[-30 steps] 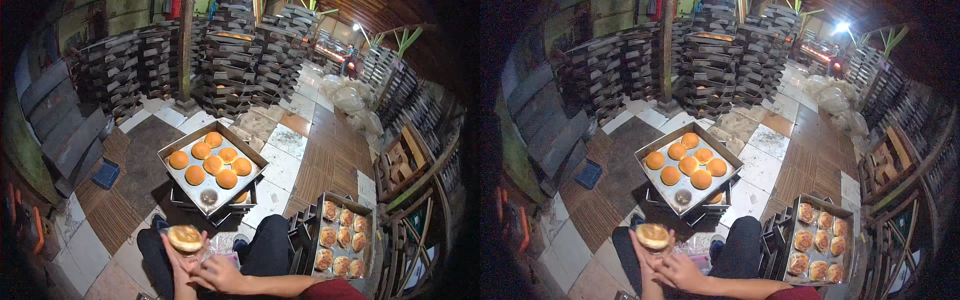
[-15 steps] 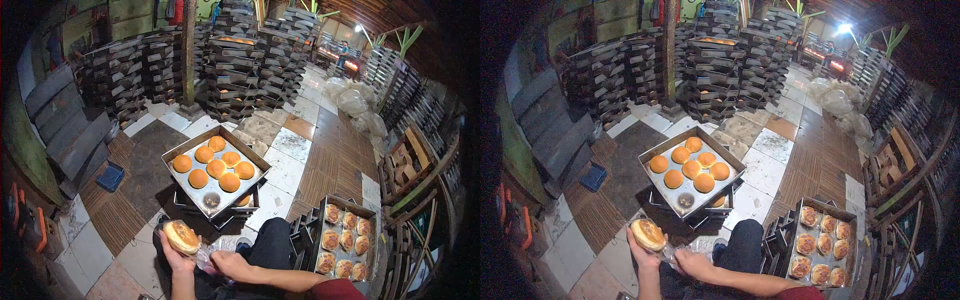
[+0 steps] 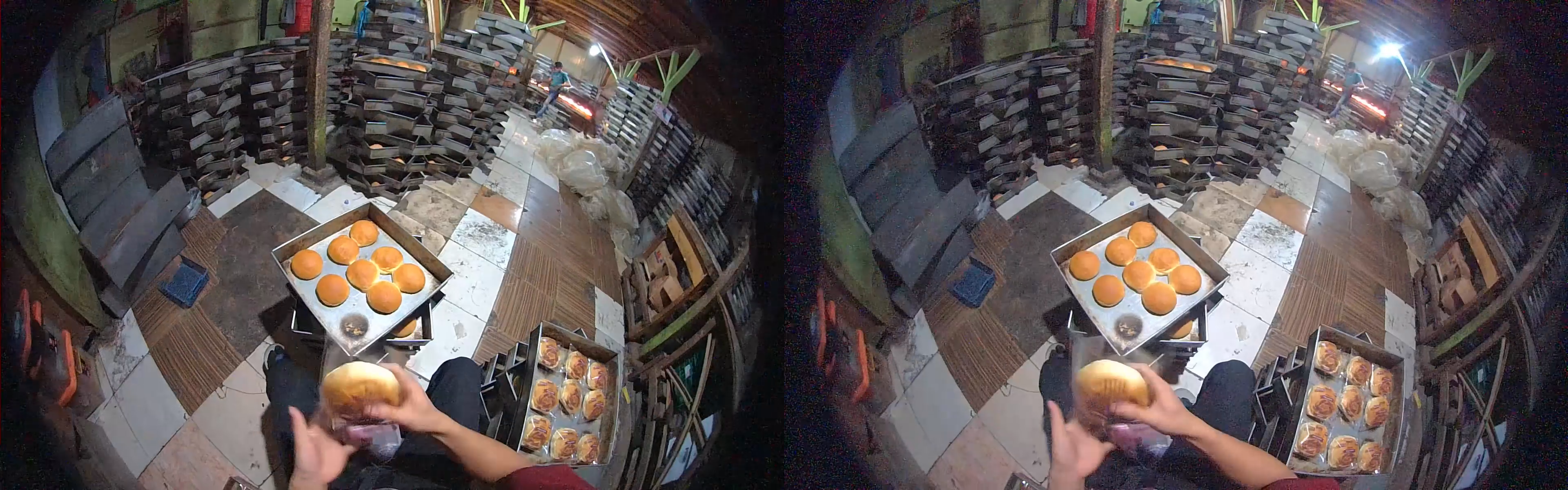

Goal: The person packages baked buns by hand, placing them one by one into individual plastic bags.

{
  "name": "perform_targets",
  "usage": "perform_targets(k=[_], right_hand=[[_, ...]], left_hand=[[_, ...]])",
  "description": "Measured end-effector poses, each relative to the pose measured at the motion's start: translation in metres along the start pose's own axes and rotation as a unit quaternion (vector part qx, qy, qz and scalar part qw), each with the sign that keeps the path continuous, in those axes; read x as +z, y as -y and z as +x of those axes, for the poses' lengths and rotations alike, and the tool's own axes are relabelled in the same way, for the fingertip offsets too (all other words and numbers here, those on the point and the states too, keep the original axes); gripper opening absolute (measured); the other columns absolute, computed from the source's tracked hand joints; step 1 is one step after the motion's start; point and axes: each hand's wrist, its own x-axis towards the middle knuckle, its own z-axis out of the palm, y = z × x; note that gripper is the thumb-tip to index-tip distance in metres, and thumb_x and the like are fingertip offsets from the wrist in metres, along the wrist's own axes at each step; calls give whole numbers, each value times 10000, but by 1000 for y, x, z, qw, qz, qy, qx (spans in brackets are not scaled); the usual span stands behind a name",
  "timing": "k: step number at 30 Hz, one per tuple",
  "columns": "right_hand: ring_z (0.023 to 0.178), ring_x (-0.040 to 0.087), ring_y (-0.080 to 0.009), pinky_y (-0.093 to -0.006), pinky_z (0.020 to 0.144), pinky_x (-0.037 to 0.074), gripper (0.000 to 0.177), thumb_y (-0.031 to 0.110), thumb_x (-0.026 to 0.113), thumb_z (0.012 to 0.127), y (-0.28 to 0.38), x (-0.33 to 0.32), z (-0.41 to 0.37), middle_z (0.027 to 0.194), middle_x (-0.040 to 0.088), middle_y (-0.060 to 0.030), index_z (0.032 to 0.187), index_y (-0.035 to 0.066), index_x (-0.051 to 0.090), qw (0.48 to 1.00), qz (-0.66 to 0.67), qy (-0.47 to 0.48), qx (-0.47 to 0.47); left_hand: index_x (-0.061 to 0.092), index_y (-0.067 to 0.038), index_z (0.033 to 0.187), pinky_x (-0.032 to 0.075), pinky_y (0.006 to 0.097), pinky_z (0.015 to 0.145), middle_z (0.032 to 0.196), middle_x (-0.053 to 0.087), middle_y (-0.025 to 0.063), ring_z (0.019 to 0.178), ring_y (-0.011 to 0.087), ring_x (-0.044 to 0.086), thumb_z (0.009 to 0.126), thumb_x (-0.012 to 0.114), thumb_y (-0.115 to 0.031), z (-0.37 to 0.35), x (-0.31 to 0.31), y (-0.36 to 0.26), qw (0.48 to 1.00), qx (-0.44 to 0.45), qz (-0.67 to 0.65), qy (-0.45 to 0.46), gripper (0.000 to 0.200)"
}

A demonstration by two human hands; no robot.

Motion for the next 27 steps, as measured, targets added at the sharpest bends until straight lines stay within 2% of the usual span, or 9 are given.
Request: perform_targets(k=[2,4,9,12,15,18,24,26,27], right_hand=[[1061,501,-178,-314,919,402,515,180,646,807,-26,3,6,1167,510,-99,1226,12,398,970,183,124,100],[1076,489,-191,-311,939,378,470,241,568,865,-60,26,0,1142,530,-100,1233,5,396,961,156,197,118],[1006,524,-207,-301,884,398,298,205,488,904,-122,102,-41,1045,560,-132,1117,4,543,990,-77,-48,108],[910,549,-255,-328,802,427,253,217,535,873,-133,106,-44,1028,560,-161,1002,14,613,976,-202,-85,-7],[798,579,-264,-332,708,446,216,194,569,848,-116,94,-19,838,595,-154,929,4,635,964,-260,-60,-4],[649,564,-225,-330,608,439,239,225,593,838,-135,91,-10,682,581,-128,904,-2,627,975,-200,-89,-44],[654,527,-92,-268,585,436,269,252,580,858,-116,88,-13,744,618,-82,905,-12,602,971,-89,11,220],[679,529,-79,-256,609,437,245,233,586,857,-107,90,-16,751,617,-66,917,-4,602,987,-86,-16,136],[694,542,-94,-257,627,440,218,207,599,847,-89,89,-19,762,615,-69,913,-1,607,994,-83,-9,75]], left_hand=[[357,-80,1248,371,410,934,1237,455,135,1125,274,446,884,290,-579,2,-32,-1,959,218,141,-116,622],[511,-55,1045,432,329,820,1062,552,155,977,243,536,882,499,-340,-18,-47,-12,948,242,201,-40,328],[529,11,1040,456,286,731,881,599,92,805,179,567,898,520,-205,-37,-99,4,841,247,421,-235,259],[583,21,940,452,294,732,881,609,99,807,176,565,906,501,-262,-37,-102,15,826,258,385,-319,296],[584,37,975,432,343,787,926,618,142,857,233,566,902,489,-295,-18,-119,21,692,311,551,-348,353],[592,44,967,435,329,785,915,620,145,863,230,568,892,508,-260,-20,-120,22,696,280,577,-323,325],[526,51,1036,469,292,714,909,598,130,850,208,560,869,548,-165,-38,-113,23,763,191,473,-397,274],[514,43,1044,473,280,698,899,589,130,840,194,556,862,555,-141,-43,-115,19,756,179,471,-418,262],[533,35,1004,475,293,701,873,583,134,831,206,558,848,572,-125,-46,-134,12,847,223,309,-372,227]])
